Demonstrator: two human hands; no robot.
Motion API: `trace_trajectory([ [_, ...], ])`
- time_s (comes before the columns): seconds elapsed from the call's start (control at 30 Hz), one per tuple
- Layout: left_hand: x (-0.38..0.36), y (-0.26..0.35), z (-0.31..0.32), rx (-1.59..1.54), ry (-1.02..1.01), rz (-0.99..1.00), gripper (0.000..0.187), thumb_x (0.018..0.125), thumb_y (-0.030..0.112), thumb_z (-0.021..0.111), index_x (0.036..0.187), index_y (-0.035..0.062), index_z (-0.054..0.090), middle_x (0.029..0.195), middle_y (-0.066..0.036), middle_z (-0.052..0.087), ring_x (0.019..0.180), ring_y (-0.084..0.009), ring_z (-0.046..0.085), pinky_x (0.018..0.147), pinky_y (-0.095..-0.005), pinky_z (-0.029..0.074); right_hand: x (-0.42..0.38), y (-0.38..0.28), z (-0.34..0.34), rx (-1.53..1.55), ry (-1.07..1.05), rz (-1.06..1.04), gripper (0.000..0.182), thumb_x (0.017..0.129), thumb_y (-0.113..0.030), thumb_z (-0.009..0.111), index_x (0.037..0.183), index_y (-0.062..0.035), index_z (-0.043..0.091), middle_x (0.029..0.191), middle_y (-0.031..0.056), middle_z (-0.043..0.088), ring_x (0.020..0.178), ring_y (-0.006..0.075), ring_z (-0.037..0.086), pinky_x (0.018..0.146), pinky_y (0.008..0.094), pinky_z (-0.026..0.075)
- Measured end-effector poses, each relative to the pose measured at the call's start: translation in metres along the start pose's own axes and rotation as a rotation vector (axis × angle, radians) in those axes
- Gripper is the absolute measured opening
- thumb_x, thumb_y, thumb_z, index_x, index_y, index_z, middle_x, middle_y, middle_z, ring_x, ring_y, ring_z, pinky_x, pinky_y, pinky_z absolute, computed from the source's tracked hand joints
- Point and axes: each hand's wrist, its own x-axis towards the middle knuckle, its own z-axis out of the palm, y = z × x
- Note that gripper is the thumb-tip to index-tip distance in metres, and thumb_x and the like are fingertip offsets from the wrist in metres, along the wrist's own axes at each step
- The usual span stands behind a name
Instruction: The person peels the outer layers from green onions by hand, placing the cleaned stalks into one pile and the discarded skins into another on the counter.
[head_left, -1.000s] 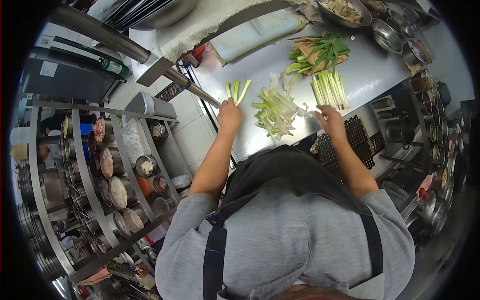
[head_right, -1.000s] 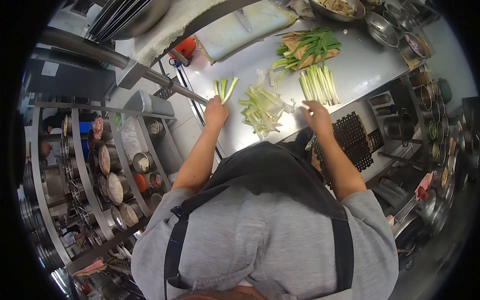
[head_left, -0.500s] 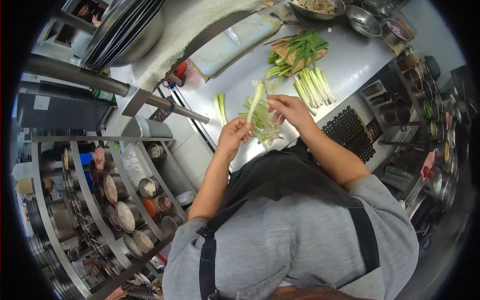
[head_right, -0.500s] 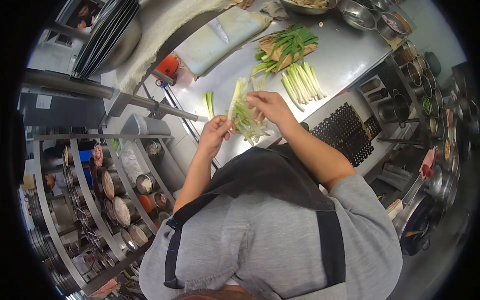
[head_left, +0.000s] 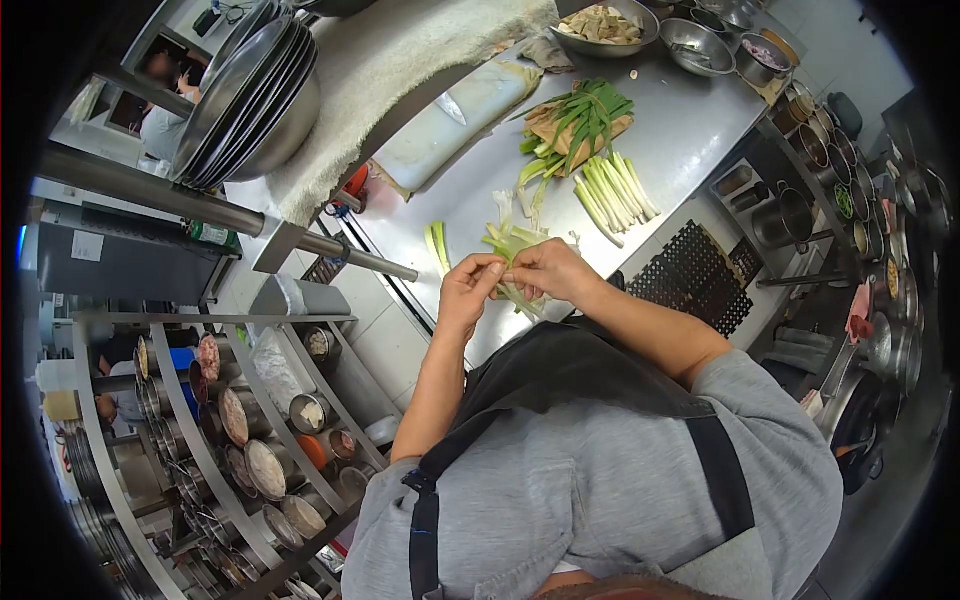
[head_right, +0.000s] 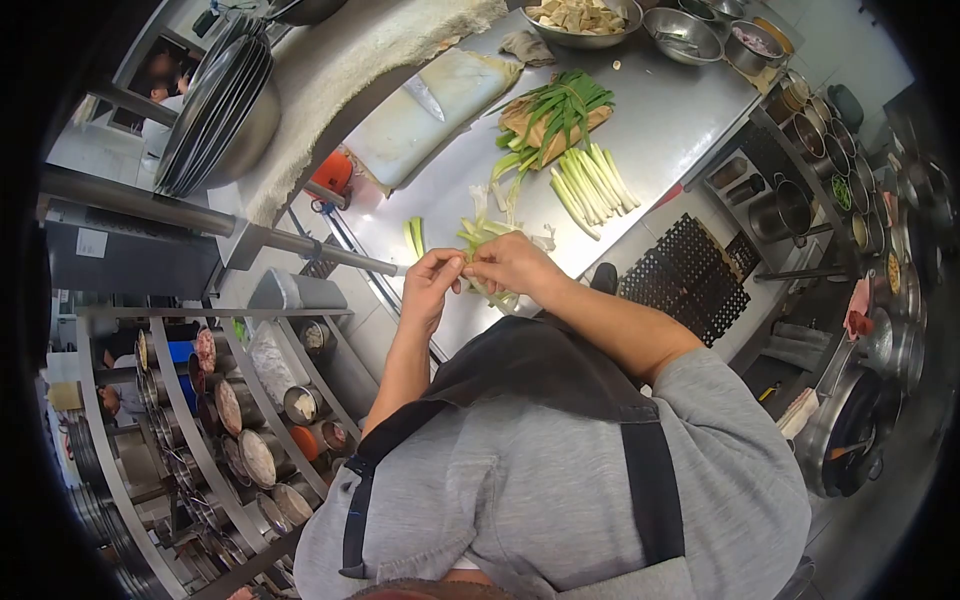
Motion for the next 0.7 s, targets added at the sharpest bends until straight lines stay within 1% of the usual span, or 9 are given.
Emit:
trace_trajectory([
  [0.07,0.004,0.001,-0.001,-0.014,0.043,0.020,0.020,0.090,0.014,0.060,0.105,0.0004,0.059,0.089,-0.005,0.062,0.075,-0.0103,0.057,0.060,-0.0229,0.043,0.000,0.003,0.001,0.036,0.037,0.008,0.021,0.088,-0.016,0.062,0.078,0.0018,0.066,0.059,0.0052,0.061,0.053,0.0098,0.058,0.049,0.0237,0.046],
  [0.13,0.007,-0.003,-0.005,-0.030,0.085,0.033,0.018,0.090,0.015,0.060,0.102,0.0003,0.059,0.087,-0.005,0.062,0.074,-0.0106,0.057,0.058,-0.0227,0.043,-0.001,0.010,0.002,0.115,0.117,-0.090,0.019,0.089,-0.015,0.061,0.081,0.0020,0.066,0.063,0.0048,0.062,0.056,0.0092,0.059,0.050,0.0226,0.046],
  [0.2,0.011,-0.003,-0.011,-0.156,0.242,0.006,0.015,0.091,0.014,0.059,0.099,0.0014,0.058,0.082,-0.005,0.061,0.071,-0.0111,0.058,0.059,-0.0225,0.042,-0.005,0.008,0.000,0.144,0.142,-0.089,0.019,0.089,-0.015,0.061,0.083,0.0019,0.066,0.066,0.0045,0.062,0.057,0.0090,0.059,0.051,0.0221,0.046],
  [0.27,0.008,0.004,-0.005,-0.153,0.201,-0.013,0.016,0.091,0.015,0.059,0.099,0.0017,0.057,0.082,-0.004,0.060,0.072,-0.0115,0.058,0.058,-0.0229,0.042,-0.006,0.008,-0.001,0.168,0.143,-0.082,0.018,0.089,-0.015,0.061,0.088,0.0014,0.066,0.072,0.0037,0.064,0.061,0.0085,0.060,0.053,0.0211,0.046],
  [0.37,0.007,0.004,0.006,-0.119,0.136,-0.020,0.017,0.091,0.016,0.060,0.100,0.0033,0.055,0.083,-0.003,0.060,0.072,-0.0113,0.057,0.059,-0.0231,0.042,-0.008,0.000,0.003,0.170,0.145,-0.109,0.019,0.088,-0.016,0.062,0.084,0.0016,0.066,0.067,0.0062,0.064,0.059,0.0087,0.059,0.053,0.0219,0.047],
  [0.43,0.008,-0.002,0.008,-0.149,0.016,-0.040,0.016,0.090,0.016,0.060,0.100,0.0043,0.055,0.082,-0.002,0.061,0.073,-0.0111,0.058,0.058,-0.0227,0.042,-0.004,0.005,0.006,0.183,0.128,-0.116,0.019,0.088,-0.016,0.061,0.085,0.0018,0.066,0.067,0.0062,0.064,0.060,0.0087,0.059,0.053,0.0221,0.047],
  [0.5,0.011,0.001,0.009,-0.171,0.062,-0.046,0.015,0.090,0.016,0.059,0.098,0.0044,0.055,0.081,-0.002,0.062,0.073,-0.0115,0.058,0.058,-0.0226,0.041,-0.003,0.004,0.005,0.198,0.113,-0.113,0.018,0.088,-0.016,0.061,0.087,0.0020,0.066,0.068,0.0062,0.065,0.060,0.0087,0.059,0.054,0.0222,0.047],
  [0.6,0.013,-0.002,-0.003,0.006,0.220,-0.021,0.015,0.091,0.017,0.057,0.097,0.0033,0.053,0.078,-0.005,0.062,0.069,-0.0125,0.059,0.058,-0.0234,0.042,-0.007,-0.003,-0.006,0.298,0.220,-0.181,0.018,0.088,-0.014,0.061,0.089,0.0030,0.065,0.073,0.0055,0.066,0.064,0.0091,0.060,0.056,0.0227,0.047],
  [0.7,0.013,-0.003,-0.018,-0.029,0.260,-0.012,0.015,0.092,0.017,0.056,0.097,0.0032,0.052,0.078,-0.006,0.062,0.070,-0.0127,0.059,0.058,-0.0236,0.042,-0.010,-0.017,-0.019,0.273,0.323,-0.294,0.020,0.088,-0.016,0.062,0.086,0.0031,0.065,0.074,0.0051,0.066,0.063,0.0099,0.060,0.055,0.0236,0.048],
])
